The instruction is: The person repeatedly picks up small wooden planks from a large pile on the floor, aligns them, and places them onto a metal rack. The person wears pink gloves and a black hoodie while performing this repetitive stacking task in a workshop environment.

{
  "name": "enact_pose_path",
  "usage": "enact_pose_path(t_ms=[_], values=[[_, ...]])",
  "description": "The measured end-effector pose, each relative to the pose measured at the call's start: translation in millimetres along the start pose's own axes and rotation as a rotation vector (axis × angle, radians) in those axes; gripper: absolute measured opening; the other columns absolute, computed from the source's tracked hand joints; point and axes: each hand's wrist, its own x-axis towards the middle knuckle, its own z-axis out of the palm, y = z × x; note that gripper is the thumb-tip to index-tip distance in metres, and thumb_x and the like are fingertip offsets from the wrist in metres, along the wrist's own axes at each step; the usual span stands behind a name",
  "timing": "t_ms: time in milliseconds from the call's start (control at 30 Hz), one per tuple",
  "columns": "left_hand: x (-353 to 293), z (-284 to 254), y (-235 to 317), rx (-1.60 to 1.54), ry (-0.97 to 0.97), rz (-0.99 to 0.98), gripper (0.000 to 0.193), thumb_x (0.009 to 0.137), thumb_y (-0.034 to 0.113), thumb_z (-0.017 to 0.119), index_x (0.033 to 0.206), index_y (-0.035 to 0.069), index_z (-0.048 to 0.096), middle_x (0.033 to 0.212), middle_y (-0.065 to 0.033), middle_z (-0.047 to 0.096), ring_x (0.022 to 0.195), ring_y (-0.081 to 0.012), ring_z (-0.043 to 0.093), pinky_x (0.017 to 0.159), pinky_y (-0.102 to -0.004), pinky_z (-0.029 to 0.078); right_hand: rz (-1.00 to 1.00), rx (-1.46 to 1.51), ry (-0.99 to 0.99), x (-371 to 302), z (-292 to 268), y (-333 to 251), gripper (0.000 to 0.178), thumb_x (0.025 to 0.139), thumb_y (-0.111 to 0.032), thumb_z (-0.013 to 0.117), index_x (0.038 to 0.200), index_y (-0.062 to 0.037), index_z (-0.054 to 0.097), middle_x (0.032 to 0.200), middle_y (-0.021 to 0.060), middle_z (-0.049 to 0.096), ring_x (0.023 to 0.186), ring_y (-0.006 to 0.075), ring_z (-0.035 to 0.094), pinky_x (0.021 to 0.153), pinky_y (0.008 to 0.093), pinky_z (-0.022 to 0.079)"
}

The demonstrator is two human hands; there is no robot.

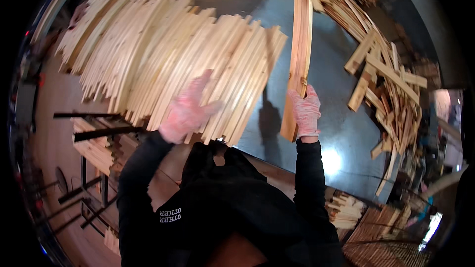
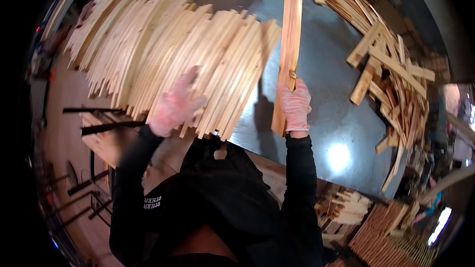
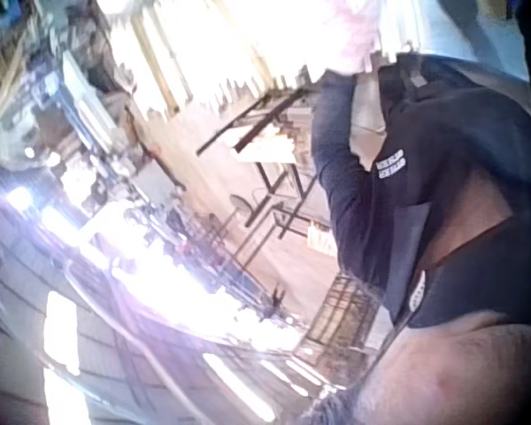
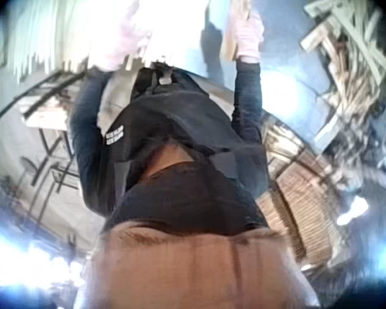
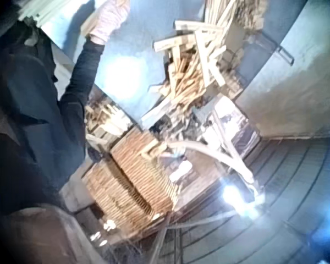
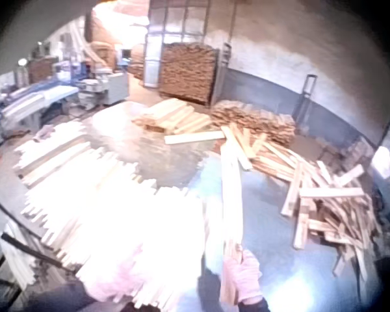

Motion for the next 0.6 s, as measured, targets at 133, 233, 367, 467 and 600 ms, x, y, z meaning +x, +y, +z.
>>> enact_pose_path(t_ms=[133,233,367,467,600], values=[[-2,26,35,-0.442,0.056,-0.188,0.081,0.089,0.012,0.071,0.155,-0.003,0.025,0.149,-0.0198,0.047,0.135,-0.0284,0.050,0.109,-0.0377,0.042,-0.395,-0.212,-0.122,-59,35,-135,0.040,0.086,-0.023,0.072,0.122,-0.0065,0.065,0.103,0.0145,0.065,0.091,0.0370,0.066,0.077,0.0443,0.054],[-10,-1,35,-1.135,0.380,-0.143,0.063,0.093,0.014,0.067,0.147,0.001,0.036,0.132,-0.0175,0.058,0.117,-0.0262,0.060,0.098,-0.0380,0.050,-0.741,-0.082,-0.404,-124,69,-195,0.046,0.086,-0.017,0.070,0.130,-0.0082,0.063,0.103,0.0154,0.063,0.092,0.0371,0.064,0.078,0.0443,0.053],[-95,-128,-33,-1.216,0.830,-0.090,0.039,0.097,0.015,0.063,0.131,0.002,0.048,0.112,-0.0156,0.065,0.096,-0.0264,0.066,0.083,-0.0408,0.056,-0.876,0.242,-0.466,-153,122,-194,0.049,0.087,-0.007,0.069,0.135,0.0001,0.060,0.112,0.0189,0.066,0.093,0.0303,0.066,0.083,0.0407,0.055],[-208,-235,-91,-1.258,1.198,-0.091,0.019,0.099,0.018,0.061,0.104,0.000,0.060,0.091,-0.0114,0.064,0.078,-0.0252,0.066,0.071,-0.0407,0.058,-0.778,0.261,-0.602,-185,157,-212,0.046,0.088,0.004,0.068,0.133,0.0017,0.060,0.113,0.0180,0.067,0.095,0.0282,0.066,0.084,0.0372,0.055],[-363,-345,-194,-0.614,1.678,-0.435,0.028,0.092,0.017,0.072,0.112,0.005,0.058,0.078,0.0006,0.056,0.064,-0.0105,0.052,0.054,-0.0265,0.045,-1.032,0.302,-0.792,-242,239,-265,0.041,0.088,0.004,0.067,0.129,0.0014,0.064,0.105,0.0148,0.068,0.092,0.0270,0.065,0.083,0.0368,0.054]])
